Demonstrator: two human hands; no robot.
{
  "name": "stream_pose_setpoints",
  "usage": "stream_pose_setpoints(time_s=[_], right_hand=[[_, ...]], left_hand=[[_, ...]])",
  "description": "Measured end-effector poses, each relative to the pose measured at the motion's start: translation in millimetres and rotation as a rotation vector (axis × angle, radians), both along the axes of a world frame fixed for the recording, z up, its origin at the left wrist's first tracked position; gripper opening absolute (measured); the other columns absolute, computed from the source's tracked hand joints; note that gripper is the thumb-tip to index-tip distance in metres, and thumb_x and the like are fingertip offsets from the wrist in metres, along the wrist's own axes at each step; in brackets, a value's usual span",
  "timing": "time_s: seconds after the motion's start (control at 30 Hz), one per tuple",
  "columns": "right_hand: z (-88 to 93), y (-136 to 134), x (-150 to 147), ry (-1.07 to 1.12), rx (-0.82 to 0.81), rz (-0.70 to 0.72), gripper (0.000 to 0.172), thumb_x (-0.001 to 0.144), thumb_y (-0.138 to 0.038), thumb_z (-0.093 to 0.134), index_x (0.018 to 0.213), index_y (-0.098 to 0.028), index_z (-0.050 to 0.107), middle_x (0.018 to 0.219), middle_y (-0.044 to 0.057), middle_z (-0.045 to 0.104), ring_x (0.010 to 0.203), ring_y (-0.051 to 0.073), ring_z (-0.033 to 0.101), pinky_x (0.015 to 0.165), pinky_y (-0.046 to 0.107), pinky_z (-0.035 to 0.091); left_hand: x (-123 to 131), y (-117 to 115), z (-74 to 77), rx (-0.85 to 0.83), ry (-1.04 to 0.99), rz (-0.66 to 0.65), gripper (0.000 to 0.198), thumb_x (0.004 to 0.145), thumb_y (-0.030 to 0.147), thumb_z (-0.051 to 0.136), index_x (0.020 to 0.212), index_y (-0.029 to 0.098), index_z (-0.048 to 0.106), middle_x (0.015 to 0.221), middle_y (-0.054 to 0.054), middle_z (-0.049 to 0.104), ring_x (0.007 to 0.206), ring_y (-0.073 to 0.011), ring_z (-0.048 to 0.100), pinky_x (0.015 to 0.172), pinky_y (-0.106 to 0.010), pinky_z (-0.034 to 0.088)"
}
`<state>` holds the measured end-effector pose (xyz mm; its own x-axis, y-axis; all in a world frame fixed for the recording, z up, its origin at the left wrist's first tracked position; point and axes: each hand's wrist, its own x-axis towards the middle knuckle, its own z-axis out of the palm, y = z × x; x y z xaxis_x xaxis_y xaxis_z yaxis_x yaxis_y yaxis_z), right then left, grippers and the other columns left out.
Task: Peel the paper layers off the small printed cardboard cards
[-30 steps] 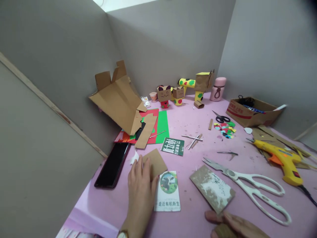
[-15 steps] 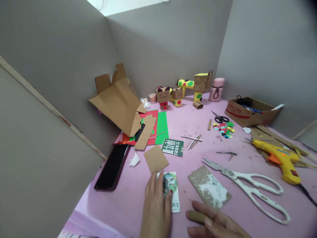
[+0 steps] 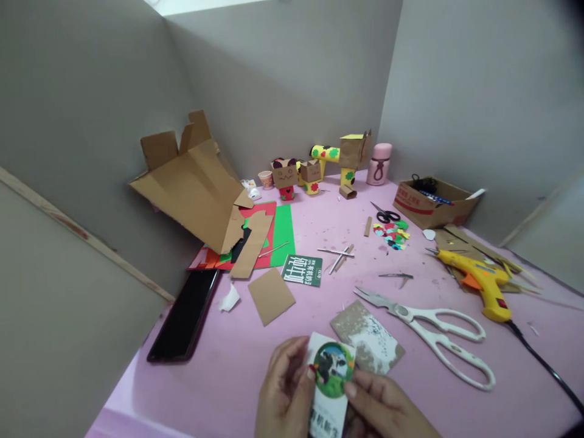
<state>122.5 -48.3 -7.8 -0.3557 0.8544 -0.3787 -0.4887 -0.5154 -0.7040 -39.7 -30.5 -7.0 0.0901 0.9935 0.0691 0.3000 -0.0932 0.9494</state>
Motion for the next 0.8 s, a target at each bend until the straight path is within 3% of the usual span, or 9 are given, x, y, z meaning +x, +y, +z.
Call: stream_pose_setpoints(time_s=[0.13,0.27,0.47,0.8], right_hand=[[4.3,3.4,19.3,-0.131,-0.051,-0.029,0.047,0.068,-0.057,0.070,0.081,-0.012,0.064,0.043,-0.003,0.060,0.032,0.004,0.053,0.032,0.009,0.034],[-1.1,-0.1,25.1,-0.126,-0.022,-0.106,0.046,0.070,-0.057,0.068,0.087,-0.014,0.064,0.052,-0.005,0.059,0.040,0.007,0.055,0.038,0.014,0.041],[-3.1,-3.3,26.4,-0.096,0.084,-0.086,0.043,0.079,-0.057,0.059,0.092,-0.016,0.065,0.063,-0.001,0.063,0.050,0.008,0.051,0.046,0.018,0.041],[12.6,0.8,31.8,-0.296,0.088,-0.066,0.052,0.073,-0.066,0.057,0.093,-0.018,0.064,0.057,-0.004,0.057,0.044,0.008,0.049,0.044,0.019,0.042]], left_hand=[[6.8,-3.5,8.9,0.268,0.221,-0.269,0.053,0.076,0.052,0.062,0.124,0.030,0.055,0.140,-0.009,0.045,0.130,-0.0288,0.038,0.104,-0.046,0.036],[14.2,-5.1,-4.9,0.409,0.319,-0.334,0.052,0.082,0.049,0.056,0.130,0.032,0.048,0.142,-0.011,0.043,0.128,-0.0267,0.042,0.100,-0.045,0.041],[23.4,-10.1,-13.6,0.367,0.302,-0.287,0.063,0.076,0.056,0.060,0.132,0.033,0.045,0.141,-0.011,0.042,0.126,-0.0292,0.045,0.098,-0.046,0.043],[23.5,-5.7,-14.6,0.183,0.243,-0.352,0.064,0.073,0.051,0.066,0.131,0.032,0.046,0.144,-0.009,0.037,0.131,-0.0309,0.036,0.103,-0.051,0.036]])
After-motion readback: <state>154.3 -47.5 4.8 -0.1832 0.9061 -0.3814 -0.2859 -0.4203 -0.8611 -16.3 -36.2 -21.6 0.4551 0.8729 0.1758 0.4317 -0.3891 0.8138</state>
